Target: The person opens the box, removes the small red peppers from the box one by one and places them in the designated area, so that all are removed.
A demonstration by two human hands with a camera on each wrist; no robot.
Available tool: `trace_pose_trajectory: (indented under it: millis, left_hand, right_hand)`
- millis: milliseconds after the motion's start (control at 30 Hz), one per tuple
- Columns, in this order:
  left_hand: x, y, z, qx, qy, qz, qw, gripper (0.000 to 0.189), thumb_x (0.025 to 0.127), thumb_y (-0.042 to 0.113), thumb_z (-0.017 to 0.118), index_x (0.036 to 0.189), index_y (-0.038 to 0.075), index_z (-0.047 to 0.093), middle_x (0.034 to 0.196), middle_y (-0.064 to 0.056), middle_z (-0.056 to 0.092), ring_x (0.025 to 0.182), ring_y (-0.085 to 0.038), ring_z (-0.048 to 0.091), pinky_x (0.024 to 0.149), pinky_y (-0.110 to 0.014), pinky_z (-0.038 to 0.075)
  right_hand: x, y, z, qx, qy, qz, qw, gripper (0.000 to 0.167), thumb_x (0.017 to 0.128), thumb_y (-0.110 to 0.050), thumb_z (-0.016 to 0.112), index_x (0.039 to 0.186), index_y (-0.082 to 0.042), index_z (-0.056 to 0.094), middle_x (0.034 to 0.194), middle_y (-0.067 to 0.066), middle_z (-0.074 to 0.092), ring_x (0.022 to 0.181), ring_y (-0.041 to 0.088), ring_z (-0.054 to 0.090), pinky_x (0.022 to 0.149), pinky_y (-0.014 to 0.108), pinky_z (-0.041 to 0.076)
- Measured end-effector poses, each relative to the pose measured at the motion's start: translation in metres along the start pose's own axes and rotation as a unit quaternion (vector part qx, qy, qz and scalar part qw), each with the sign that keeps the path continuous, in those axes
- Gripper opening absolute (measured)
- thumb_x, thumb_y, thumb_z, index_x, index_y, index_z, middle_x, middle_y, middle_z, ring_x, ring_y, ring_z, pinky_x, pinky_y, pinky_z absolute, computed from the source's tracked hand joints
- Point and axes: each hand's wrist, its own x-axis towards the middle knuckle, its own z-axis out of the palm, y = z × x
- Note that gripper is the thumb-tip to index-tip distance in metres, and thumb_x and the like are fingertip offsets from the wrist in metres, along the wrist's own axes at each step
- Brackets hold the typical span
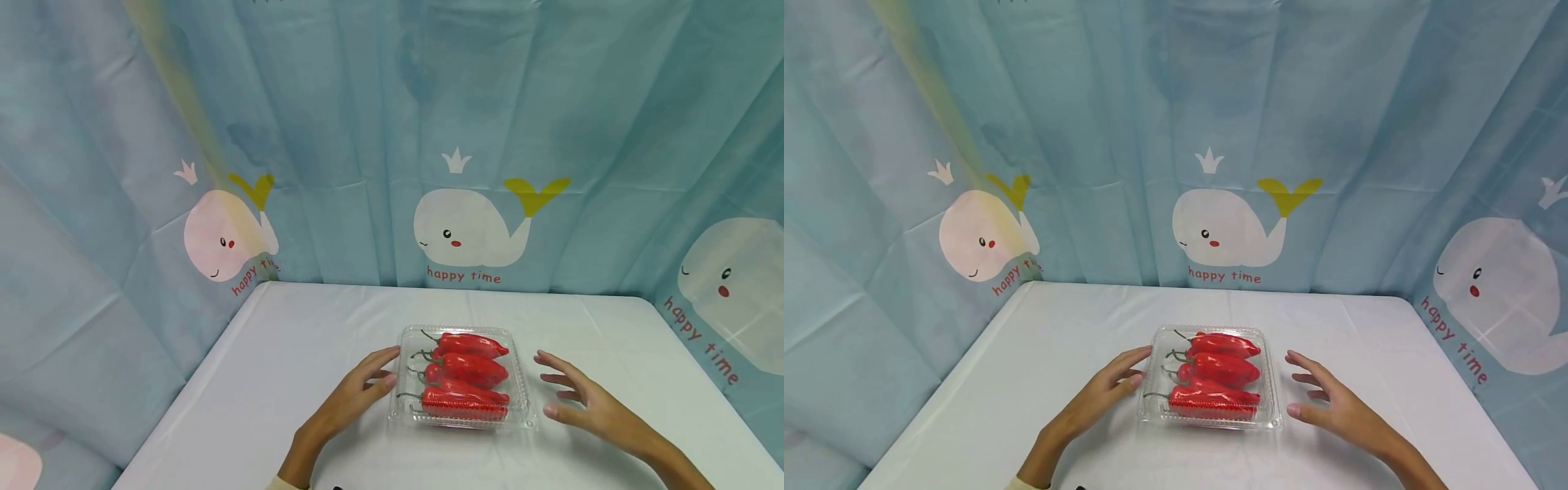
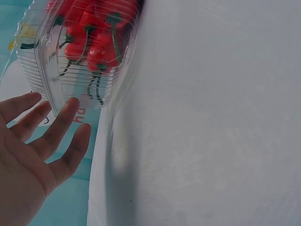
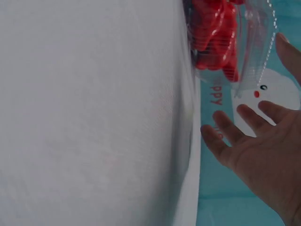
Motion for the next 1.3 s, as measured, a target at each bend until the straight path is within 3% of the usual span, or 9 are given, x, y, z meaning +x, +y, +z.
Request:
trace_pose_trajectory:
  millis: [100, 333, 433, 533, 767, 933, 1033, 1167, 1300]
  left_hand:
    - [-0.002, -0.001, 0.001, -0.005, -0.003, -0.001, 1.0, 0.055, 0.11, 0.035, 0.053, 0.162, 0.018, 0.045, 0.167, -0.002, 0.042, 0.138, -0.033, 0.058, 0.111, -0.058, 0.05]
    - [-0.007, -0.001, 0.001, -0.003, -0.016, 0.008, 0.9998, 0.057, 0.109, 0.034, 0.056, 0.162, 0.015, 0.046, 0.168, 0.001, 0.04, 0.138, -0.031, 0.058, 0.109, -0.051, 0.054]
    - [-0.009, -0.001, 0.0, -0.005, -0.027, 0.013, 0.9995, 0.063, 0.104, 0.032, 0.061, 0.162, 0.013, 0.045, 0.169, -0.002, 0.038, 0.133, -0.032, 0.061, 0.106, -0.047, 0.055]
    - [-0.01, -0.001, 0.0, -0.01, -0.036, 0.013, 0.9992, 0.072, 0.098, 0.033, 0.066, 0.163, 0.012, 0.043, 0.17, -0.003, 0.037, 0.132, -0.032, 0.062, 0.105, -0.048, 0.057]
    - [-0.011, -0.003, 0.001, -0.015, -0.039, -0.005, 0.9991, 0.082, 0.091, 0.035, 0.074, 0.165, 0.017, 0.041, 0.171, 0.001, 0.035, 0.132, -0.028, 0.061, 0.103, -0.045, 0.058]
    - [-0.012, -0.003, 0.001, -0.016, -0.042, -0.006, 0.999, 0.083, 0.092, 0.031, 0.076, 0.165, 0.019, 0.041, 0.171, 0.002, 0.034, 0.132, -0.028, 0.06, 0.103, -0.045, 0.057]
    - [-0.012, -0.002, 0.001, -0.015, -0.044, 0.0, 0.9989, 0.082, 0.093, 0.03, 0.077, 0.165, 0.017, 0.041, 0.171, 0.002, 0.033, 0.132, -0.029, 0.06, 0.103, -0.048, 0.057]
    - [-0.011, -0.002, 0.001, -0.012, -0.041, 0.003, 0.9991, 0.081, 0.092, 0.029, 0.078, 0.164, 0.013, 0.042, 0.172, 0.002, 0.031, 0.133, -0.03, 0.06, 0.103, -0.05, 0.057]
    - [-0.011, -0.002, 0.002, -0.008, -0.034, 0.0, 0.9994, 0.081, 0.091, 0.031, 0.079, 0.162, 0.011, 0.045, 0.173, 0.001, 0.03, 0.133, -0.031, 0.06, 0.103, -0.049, 0.057]
  right_hand:
    - [-0.001, -0.002, 0.002, 0.023, -0.014, 0.02, 0.9994, 0.077, 0.1, -0.019, 0.07, 0.166, -0.032, 0.032, 0.167, 0.017, 0.037, 0.14, 0.02, 0.055, 0.099, 0.027, 0.057]
    - [-0.003, -0.007, 0.006, 0.056, -0.05, 0.058, 0.9955, 0.076, 0.1, -0.022, 0.071, 0.166, -0.018, 0.034, 0.169, 0.017, 0.035, 0.142, 0.044, 0.05, 0.095, 0.026, 0.058]
    - [-0.003, -0.008, 0.007, 0.061, -0.061, 0.076, 0.9934, 0.074, 0.099, -0.025, 0.072, 0.164, -0.021, 0.037, 0.168, 0.015, 0.036, 0.142, 0.044, 0.051, 0.094, 0.026, 0.058]
    - [-0.004, -0.009, 0.008, 0.061, -0.066, 0.078, 0.9928, 0.073, 0.098, -0.026, 0.074, 0.163, -0.022, 0.04, 0.167, 0.017, 0.037, 0.139, 0.04, 0.053, 0.093, 0.026, 0.058]
    - [-0.005, -0.006, 0.011, 0.08, -0.068, 0.059, 0.9927, 0.073, 0.098, -0.019, 0.075, 0.162, -0.023, 0.041, 0.166, 0.017, 0.037, 0.132, 0.013, 0.06, 0.094, 0.028, 0.059]
    - [-0.005, -0.006, 0.011, 0.098, -0.075, 0.038, 0.9917, 0.072, 0.1, -0.015, 0.071, 0.164, -0.018, 0.037, 0.166, 0.023, 0.034, 0.13, 0.016, 0.063, 0.09, 0.029, 0.061]
    - [-0.005, -0.007, 0.012, 0.103, -0.07, 0.029, 0.9918, 0.073, 0.101, -0.014, 0.071, 0.165, -0.019, 0.037, 0.166, 0.022, 0.033, 0.13, 0.011, 0.062, 0.09, 0.029, 0.061]
    - [-0.005, -0.008, 0.015, 0.091, -0.049, 0.002, 0.9946, 0.072, 0.099, -0.012, 0.073, 0.163, -0.019, 0.042, 0.165, 0.012, 0.036, 0.132, -0.002, 0.055, 0.092, 0.03, 0.062]
    - [-0.006, -0.007, 0.016, 0.075, -0.033, -0.03, 0.9962, 0.069, 0.098, -0.01, 0.074, 0.16, -0.019, 0.047, 0.163, -0.001, 0.041, 0.133, -0.007, 0.052, 0.091, 0.031, 0.062]
